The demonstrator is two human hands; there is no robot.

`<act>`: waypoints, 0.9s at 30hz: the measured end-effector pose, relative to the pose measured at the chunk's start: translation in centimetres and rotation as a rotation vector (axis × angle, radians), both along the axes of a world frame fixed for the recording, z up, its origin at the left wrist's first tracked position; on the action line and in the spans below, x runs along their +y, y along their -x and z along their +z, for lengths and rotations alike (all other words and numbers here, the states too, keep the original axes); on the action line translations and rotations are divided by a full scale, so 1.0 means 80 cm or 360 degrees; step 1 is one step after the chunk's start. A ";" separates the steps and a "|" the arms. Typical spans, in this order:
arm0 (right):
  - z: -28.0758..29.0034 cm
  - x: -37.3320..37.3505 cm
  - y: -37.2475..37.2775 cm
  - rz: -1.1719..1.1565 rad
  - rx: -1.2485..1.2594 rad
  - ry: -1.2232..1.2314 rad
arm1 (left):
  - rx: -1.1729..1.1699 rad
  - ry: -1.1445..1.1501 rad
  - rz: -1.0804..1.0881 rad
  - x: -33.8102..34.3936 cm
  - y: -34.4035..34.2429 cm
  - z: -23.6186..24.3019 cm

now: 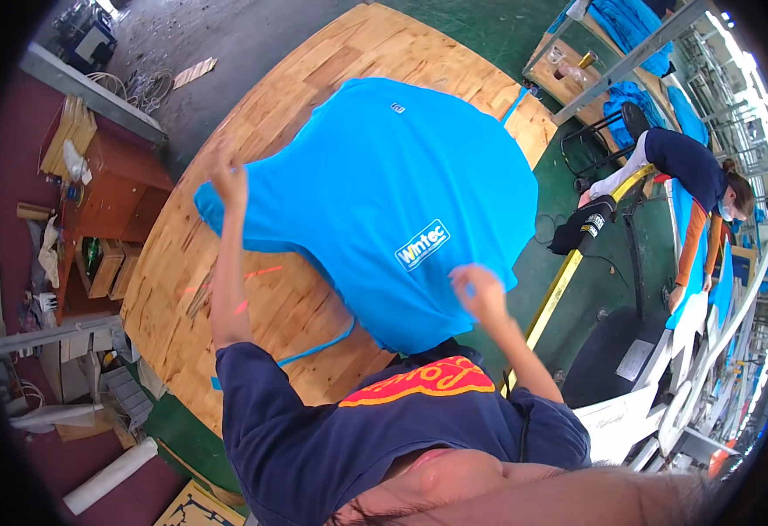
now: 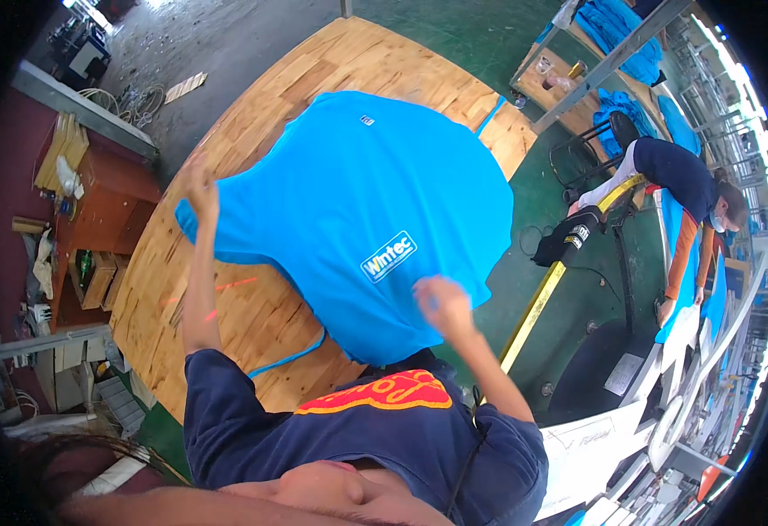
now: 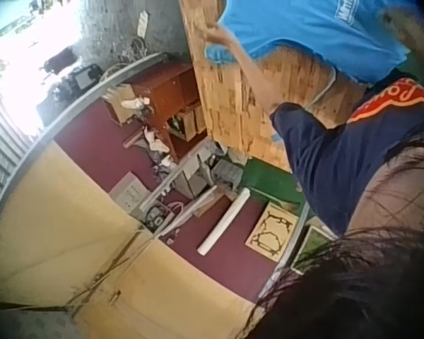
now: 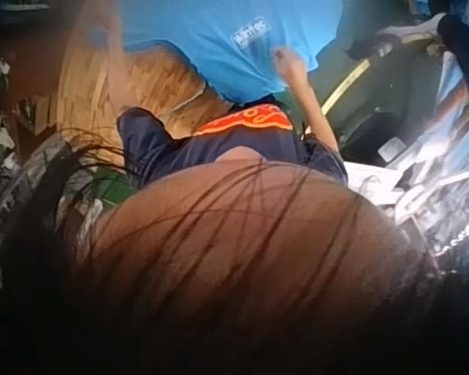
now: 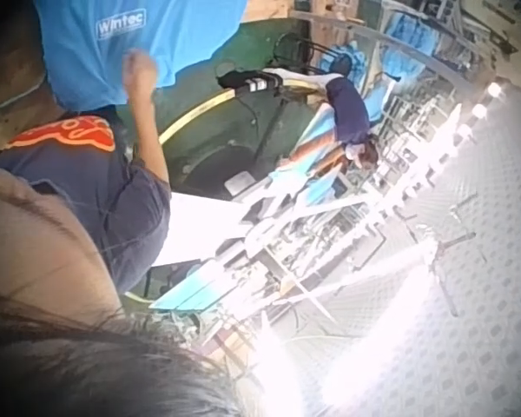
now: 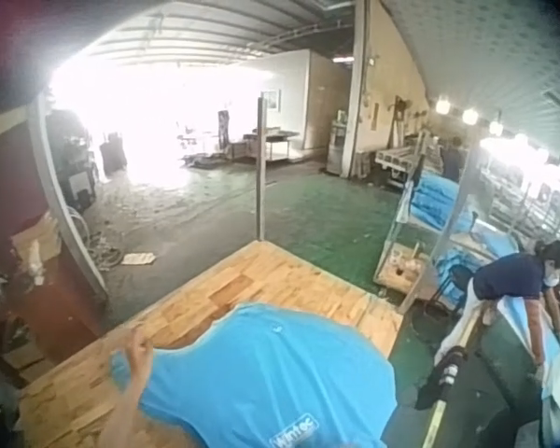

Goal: Placing blue fabric pieces onto a circular screen printing machine and organizing stacks of fabric.

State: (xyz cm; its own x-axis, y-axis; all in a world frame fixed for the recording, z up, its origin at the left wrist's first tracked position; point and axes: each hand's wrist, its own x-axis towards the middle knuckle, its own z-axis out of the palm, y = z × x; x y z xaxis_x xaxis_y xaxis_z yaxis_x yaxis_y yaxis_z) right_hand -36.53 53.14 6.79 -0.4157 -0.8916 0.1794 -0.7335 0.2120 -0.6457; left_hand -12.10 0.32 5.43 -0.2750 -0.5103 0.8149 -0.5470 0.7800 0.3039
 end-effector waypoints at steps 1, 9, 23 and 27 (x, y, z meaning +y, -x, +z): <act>-0.007 -0.011 0.042 -0.0326 -0.0137 0.0037 | -0.0088 -0.0282 -0.0164 0.011 0.045 0.007; -0.077 -0.044 0.233 -0.1141 0.0152 -0.0306 | -0.0493 -0.0708 -0.0928 0.121 0.363 -0.011; -0.030 -0.073 0.298 -0.1035 -0.0441 0.0207 | -0.0283 -0.0809 -0.0763 0.106 0.438 -0.033; -0.069 -0.077 0.311 -0.1028 -0.0325 0.0120 | -0.0316 -0.0847 -0.0792 0.109 0.440 -0.050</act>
